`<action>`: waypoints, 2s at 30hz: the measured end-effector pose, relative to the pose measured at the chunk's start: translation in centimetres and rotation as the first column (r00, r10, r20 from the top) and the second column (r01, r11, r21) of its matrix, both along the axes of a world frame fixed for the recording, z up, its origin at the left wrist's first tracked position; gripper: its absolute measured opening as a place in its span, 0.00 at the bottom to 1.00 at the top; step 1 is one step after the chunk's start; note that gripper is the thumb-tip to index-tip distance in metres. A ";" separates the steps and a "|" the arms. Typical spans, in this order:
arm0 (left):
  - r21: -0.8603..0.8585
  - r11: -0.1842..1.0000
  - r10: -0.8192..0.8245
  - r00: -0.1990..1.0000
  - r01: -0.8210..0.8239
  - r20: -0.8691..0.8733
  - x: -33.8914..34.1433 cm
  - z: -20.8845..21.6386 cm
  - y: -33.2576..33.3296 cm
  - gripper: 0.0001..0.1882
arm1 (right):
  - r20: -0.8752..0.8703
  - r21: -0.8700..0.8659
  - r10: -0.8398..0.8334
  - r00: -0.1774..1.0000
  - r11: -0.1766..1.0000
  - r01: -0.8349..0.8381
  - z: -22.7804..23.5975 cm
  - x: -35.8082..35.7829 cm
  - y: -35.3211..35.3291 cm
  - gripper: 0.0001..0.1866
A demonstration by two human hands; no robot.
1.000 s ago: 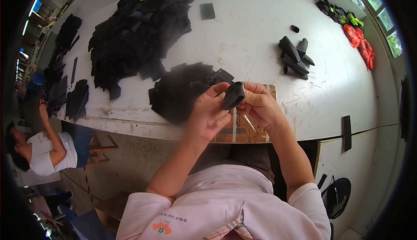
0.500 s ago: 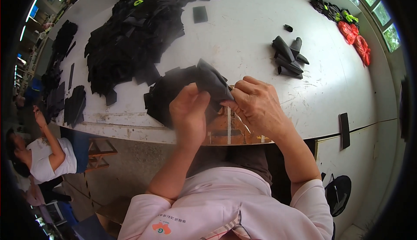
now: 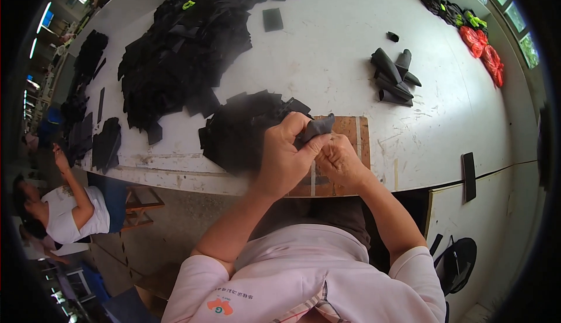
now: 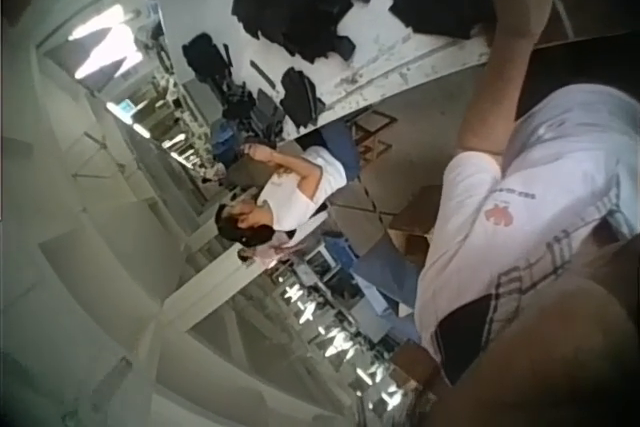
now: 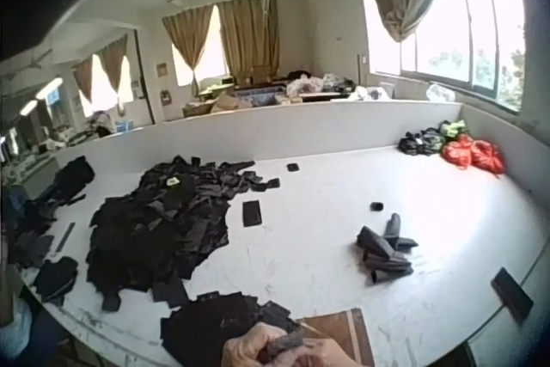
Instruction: The recorder uses a brush to apply adhesive to black fabric components and then folds them at a workbench.
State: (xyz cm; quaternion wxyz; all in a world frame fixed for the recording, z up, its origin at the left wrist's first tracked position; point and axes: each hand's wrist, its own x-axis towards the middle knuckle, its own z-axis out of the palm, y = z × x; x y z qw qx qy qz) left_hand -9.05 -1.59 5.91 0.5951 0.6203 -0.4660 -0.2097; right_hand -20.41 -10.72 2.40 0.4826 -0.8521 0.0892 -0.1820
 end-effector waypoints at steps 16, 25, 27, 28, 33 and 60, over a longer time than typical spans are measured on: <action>-0.412 0.904 -0.235 0.666 -0.119 -0.708 0.3 0.7 2.0 0.05 | -0.003 -0.465 -0.020 1.000 0.885 0.017 2.3 1.2 0.3 0.12; -0.173 0.946 0.195 0.908 -0.274 -0.372 4.4 -0.8 0.7 0.07 | 0.191 0.465 -0.032 0.981 0.883 -0.062 8.4 0.6 -1.1 0.19; -0.060 0.935 0.347 0.937 -0.348 -0.025 8.8 -4.3 -0.8 0.10 | 0.495 0.611 -0.133 0.859 0.756 -0.234 9.0 1.9 -4.9 0.27; 0.027 0.910 0.407 0.903 -0.414 0.140 10.6 -6.1 -1.4 0.12 | 0.370 0.681 -0.359 0.857 0.732 0.013 9.1 2.3 -5.6 0.28; 0.306 0.801 0.243 0.747 -0.514 0.619 13.6 -10.0 -2.4 0.15 | -0.065 0.649 -0.406 0.911 0.677 0.348 3.1 -0.6 -2.9 0.27; 0.142 0.934 0.334 0.943 -0.329 -0.007 9.3 -1.0 3.0 0.05 | -0.251 0.625 -0.022 0.968 0.760 0.180 0.1 -1.3 7.0 0.18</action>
